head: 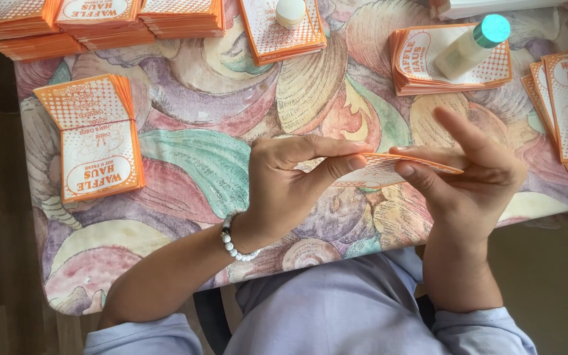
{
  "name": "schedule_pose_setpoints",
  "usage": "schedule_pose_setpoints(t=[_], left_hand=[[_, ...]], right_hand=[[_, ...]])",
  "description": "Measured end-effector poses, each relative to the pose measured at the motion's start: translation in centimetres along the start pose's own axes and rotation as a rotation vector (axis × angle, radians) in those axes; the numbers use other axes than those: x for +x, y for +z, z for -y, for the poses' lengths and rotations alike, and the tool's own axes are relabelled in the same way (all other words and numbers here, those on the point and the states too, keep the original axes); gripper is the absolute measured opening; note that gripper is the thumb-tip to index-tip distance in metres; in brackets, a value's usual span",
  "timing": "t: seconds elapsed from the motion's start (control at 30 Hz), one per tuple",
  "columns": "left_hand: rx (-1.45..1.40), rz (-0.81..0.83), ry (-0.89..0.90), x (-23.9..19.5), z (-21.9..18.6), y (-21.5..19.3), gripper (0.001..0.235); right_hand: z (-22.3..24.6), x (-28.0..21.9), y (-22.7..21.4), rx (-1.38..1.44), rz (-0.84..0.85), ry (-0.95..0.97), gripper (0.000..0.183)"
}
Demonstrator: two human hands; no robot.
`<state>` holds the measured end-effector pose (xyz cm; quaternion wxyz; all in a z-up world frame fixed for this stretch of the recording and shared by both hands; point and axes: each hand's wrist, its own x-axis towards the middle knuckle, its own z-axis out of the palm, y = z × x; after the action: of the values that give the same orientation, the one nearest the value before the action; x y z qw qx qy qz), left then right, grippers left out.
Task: Applying glue to paper templates and folding them to create paper bags.
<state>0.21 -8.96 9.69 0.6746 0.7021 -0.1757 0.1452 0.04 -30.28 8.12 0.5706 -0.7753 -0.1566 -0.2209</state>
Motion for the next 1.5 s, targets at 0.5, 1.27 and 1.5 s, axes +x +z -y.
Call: schedule_pose_setpoints(t=[0.5,1.27,1.5], left_hand=[[-0.103,0.044,-0.017,0.5,-0.5,-1.0,0.009],[-0.111,-0.061,-0.112,0.8,3.0,-1.5,0.01],[-0.119,-0.13,-0.129,0.5,3.6,-1.2,0.017]], right_hand=[[-0.2,0.6,-0.9,0.201,0.116,-0.061,0.011],[-5.1,-0.4,-6.3,0.341,0.052,0.187,0.091],[-6.8,-1.5,-5.7,0.285,-0.24,0.188,0.065]])
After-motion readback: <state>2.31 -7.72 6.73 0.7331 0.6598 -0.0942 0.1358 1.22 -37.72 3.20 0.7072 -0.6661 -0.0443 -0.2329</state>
